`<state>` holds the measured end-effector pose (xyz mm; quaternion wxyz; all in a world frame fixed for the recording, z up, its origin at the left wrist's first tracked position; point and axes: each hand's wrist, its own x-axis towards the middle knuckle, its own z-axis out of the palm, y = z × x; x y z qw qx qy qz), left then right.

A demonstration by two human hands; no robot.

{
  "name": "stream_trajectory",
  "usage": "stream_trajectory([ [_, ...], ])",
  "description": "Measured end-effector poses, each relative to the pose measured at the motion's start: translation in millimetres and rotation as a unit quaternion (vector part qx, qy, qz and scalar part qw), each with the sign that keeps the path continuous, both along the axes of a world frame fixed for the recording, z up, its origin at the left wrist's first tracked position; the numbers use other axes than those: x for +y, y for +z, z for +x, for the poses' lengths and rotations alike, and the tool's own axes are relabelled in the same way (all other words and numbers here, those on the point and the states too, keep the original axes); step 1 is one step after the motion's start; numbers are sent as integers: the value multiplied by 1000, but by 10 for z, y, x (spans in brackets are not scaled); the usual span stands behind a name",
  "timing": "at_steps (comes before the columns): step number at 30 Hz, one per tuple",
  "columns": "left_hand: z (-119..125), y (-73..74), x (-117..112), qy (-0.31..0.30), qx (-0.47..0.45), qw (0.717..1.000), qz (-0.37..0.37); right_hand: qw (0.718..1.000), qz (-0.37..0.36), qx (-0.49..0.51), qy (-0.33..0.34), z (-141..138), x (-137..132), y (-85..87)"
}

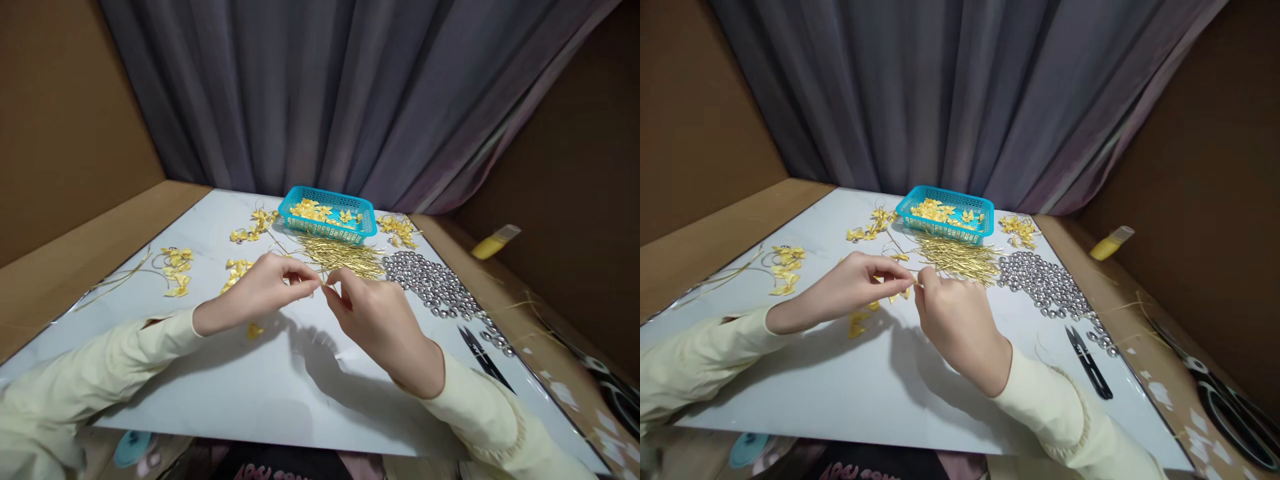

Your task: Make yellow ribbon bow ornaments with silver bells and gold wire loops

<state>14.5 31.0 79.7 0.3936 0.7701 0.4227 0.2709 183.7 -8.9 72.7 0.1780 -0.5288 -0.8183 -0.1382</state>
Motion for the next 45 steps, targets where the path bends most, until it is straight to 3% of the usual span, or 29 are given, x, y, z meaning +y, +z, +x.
stream_trajectory([
  [7, -9, 34, 17, 8, -22, 998, -53, 995, 87, 40, 18, 7, 2, -57],
  [12, -16, 34, 4, 15, -25, 997, -70, 994, 98, 46, 8, 6, 12, -65],
  [29, -15, 48, 4, -2, -13, 999, -38, 998, 10, 67, 3, 9, 33, -15],
  [45, -7, -52, 11, -26, 6, 998, 57, 994, -107, 21, -7, 8, 21, 47],
])
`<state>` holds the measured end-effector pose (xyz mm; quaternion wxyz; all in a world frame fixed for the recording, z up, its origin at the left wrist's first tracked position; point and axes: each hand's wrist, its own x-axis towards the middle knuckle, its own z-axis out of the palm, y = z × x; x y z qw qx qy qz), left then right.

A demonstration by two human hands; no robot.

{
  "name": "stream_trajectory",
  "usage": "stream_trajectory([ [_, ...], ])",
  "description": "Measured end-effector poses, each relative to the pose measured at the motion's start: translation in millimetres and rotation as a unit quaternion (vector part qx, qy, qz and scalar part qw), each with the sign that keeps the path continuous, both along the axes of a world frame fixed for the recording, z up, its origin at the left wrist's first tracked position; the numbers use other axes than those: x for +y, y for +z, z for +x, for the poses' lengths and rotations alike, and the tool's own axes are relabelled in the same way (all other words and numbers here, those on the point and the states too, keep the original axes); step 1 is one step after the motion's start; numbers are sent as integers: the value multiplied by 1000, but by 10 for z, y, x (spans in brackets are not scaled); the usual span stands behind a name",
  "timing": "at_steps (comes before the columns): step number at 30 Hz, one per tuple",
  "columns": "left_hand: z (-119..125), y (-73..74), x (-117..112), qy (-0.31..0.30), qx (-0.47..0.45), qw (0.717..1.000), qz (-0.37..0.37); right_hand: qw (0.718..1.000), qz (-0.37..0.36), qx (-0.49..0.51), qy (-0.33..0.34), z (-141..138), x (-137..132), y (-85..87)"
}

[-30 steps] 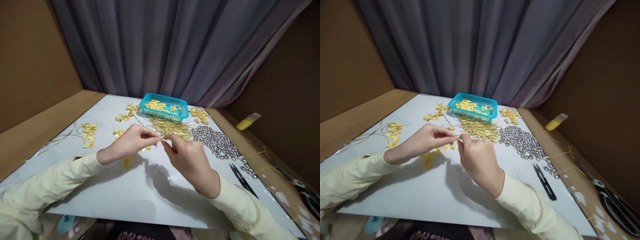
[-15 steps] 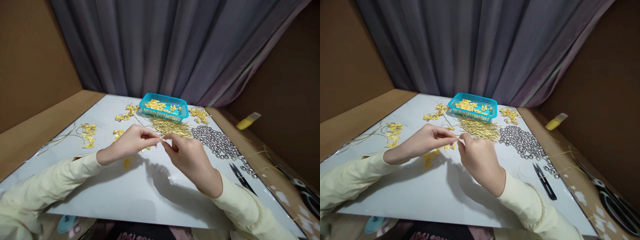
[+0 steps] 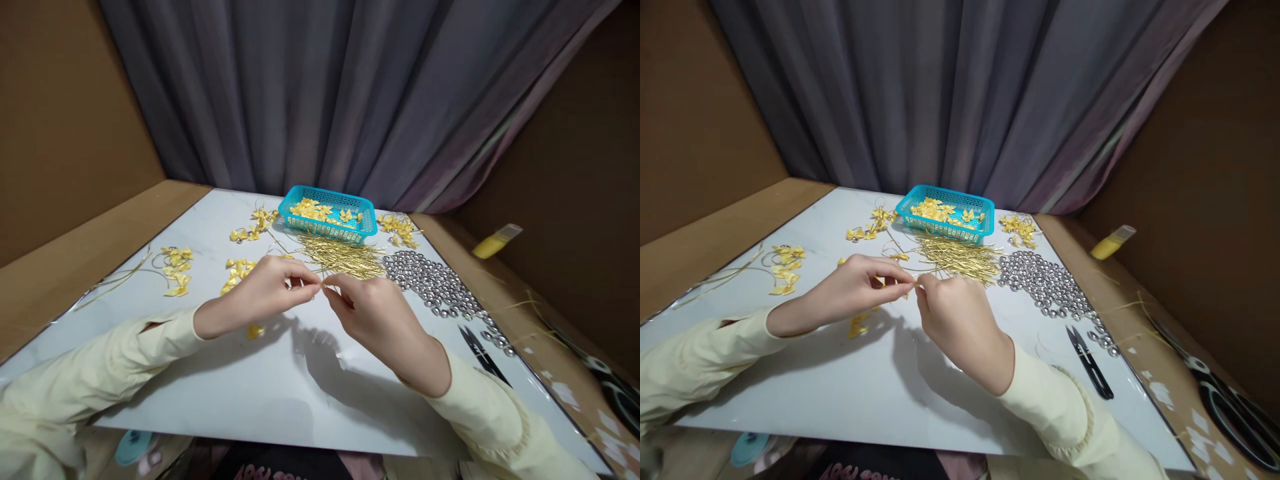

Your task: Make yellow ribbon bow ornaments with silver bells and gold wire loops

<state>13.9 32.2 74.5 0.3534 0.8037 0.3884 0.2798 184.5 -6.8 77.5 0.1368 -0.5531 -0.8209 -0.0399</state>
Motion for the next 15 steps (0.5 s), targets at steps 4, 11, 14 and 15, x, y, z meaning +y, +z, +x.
stream_trajectory([
  [4, -5, -51, 13, -7, 3, 1000, 23, 999, -3, -33, 2, -9, -3, -15],
  [11, -21, -82, 9, -4, 2, 999, 35, 998, 2, -59, 9, -6, -8, -23],
  [14, -19, -86, 8, -3, -1, 999, 37, 997, 12, -81, 5, -11, -10, -25],
  [15, -16, -84, 9, -2, -3, 999, 33, 996, 16, -85, 4, -14, -11, -25],
])
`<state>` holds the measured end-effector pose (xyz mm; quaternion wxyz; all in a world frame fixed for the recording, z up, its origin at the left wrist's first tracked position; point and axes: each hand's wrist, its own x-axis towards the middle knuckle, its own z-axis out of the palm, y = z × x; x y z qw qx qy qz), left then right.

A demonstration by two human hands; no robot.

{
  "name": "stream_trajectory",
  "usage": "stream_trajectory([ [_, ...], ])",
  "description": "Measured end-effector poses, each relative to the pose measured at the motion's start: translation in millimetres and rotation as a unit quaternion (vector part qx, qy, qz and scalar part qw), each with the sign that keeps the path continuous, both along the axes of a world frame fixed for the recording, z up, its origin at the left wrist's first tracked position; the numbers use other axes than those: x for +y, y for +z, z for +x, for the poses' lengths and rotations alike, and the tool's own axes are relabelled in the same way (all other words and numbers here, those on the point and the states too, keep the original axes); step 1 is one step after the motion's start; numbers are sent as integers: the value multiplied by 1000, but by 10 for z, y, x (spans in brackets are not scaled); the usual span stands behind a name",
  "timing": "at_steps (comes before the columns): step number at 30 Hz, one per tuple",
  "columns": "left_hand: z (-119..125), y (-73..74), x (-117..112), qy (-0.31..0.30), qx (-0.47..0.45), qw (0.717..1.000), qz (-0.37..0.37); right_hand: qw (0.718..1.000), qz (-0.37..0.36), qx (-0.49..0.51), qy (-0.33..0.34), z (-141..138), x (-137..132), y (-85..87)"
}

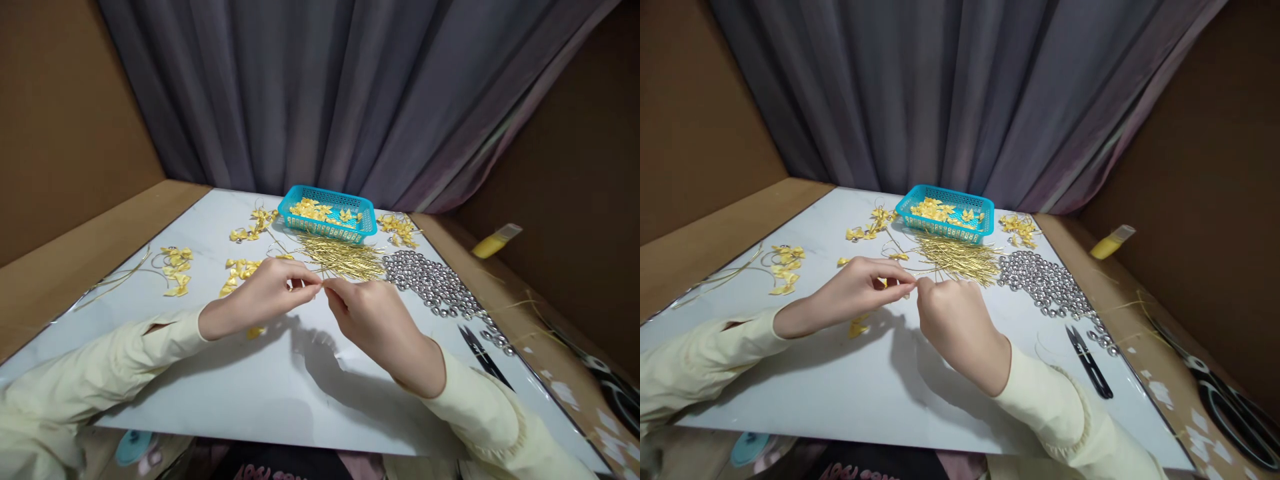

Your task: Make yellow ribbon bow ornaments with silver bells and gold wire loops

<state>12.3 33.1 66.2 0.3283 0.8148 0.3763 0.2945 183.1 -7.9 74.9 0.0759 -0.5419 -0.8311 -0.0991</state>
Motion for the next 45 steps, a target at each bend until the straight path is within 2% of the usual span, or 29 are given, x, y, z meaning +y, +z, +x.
stream_trajectory([
  [7, 16, 108, -2, -1, -14, 996, -83, 1000, 13, 8, 0, 5, 12, 8],
  [14, -18, 187, -16, -20, 8, 991, -133, 999, 27, 43, 5, 55, 22, 4],
  [20, -5, 243, -30, -6, 9, 983, -185, 998, 21, 53, -4, 78, 15, 58],
  [34, -72, 181, 7, -46, -33, 958, -281, 997, 3, 80, -9, 121, 13, 135],
  [39, -44, 206, -19, -37, -37, 958, -281, 997, 4, 83, -8, 113, 8, 120],
  [45, 7, 189, -11, -98, -45, 962, -251, 996, -10, 86, 0, 101, -2, 121],
])
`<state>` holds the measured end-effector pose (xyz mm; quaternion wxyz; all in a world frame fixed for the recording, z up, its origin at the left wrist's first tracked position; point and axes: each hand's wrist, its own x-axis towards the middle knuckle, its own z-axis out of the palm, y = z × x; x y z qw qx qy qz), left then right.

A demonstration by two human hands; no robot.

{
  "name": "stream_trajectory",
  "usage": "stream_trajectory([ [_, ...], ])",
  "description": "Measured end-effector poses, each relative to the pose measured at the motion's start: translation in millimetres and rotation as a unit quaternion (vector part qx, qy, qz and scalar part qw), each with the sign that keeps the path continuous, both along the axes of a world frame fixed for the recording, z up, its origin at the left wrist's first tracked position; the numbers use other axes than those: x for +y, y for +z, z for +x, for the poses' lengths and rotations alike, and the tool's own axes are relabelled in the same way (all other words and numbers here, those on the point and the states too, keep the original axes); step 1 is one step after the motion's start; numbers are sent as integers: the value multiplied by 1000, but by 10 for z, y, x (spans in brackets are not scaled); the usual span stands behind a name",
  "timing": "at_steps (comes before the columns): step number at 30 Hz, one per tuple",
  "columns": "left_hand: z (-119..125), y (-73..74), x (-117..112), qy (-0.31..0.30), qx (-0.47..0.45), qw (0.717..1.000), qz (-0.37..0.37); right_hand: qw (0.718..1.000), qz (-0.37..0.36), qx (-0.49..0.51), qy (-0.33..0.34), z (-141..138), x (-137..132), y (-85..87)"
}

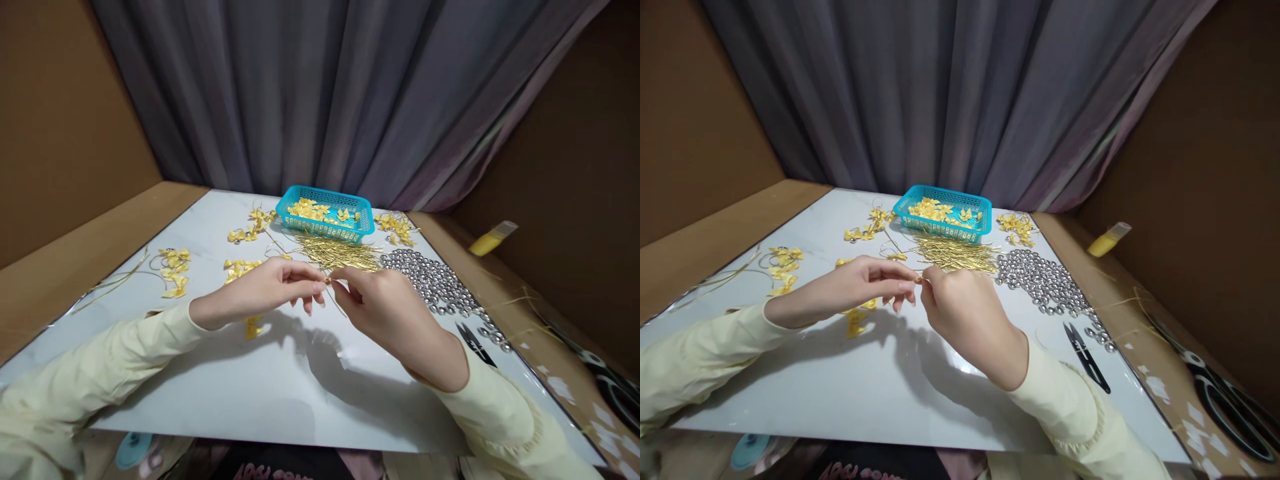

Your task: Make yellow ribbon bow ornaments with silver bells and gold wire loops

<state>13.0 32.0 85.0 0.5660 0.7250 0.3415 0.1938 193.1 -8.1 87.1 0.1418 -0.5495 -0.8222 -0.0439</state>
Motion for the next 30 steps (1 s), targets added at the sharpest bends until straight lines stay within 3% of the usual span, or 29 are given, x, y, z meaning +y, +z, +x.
stream_trajectory([
  [7, -33, -36, 14, 15, 10, 1000, 22, 998, -50, 36, 14, -4, -26, 50],
  [13, -18, -27, 7, 19, 9, 999, 31, 984, -125, 107, 68, 69, -18, 151],
  [21, -12, -19, 4, 5, 22, 998, 66, 966, -196, 126, 112, 70, 37, 165],
  [30, -17, -57, 6, 23, 43, 995, 84, 982, -133, 102, 86, 41, 32, 109],
])
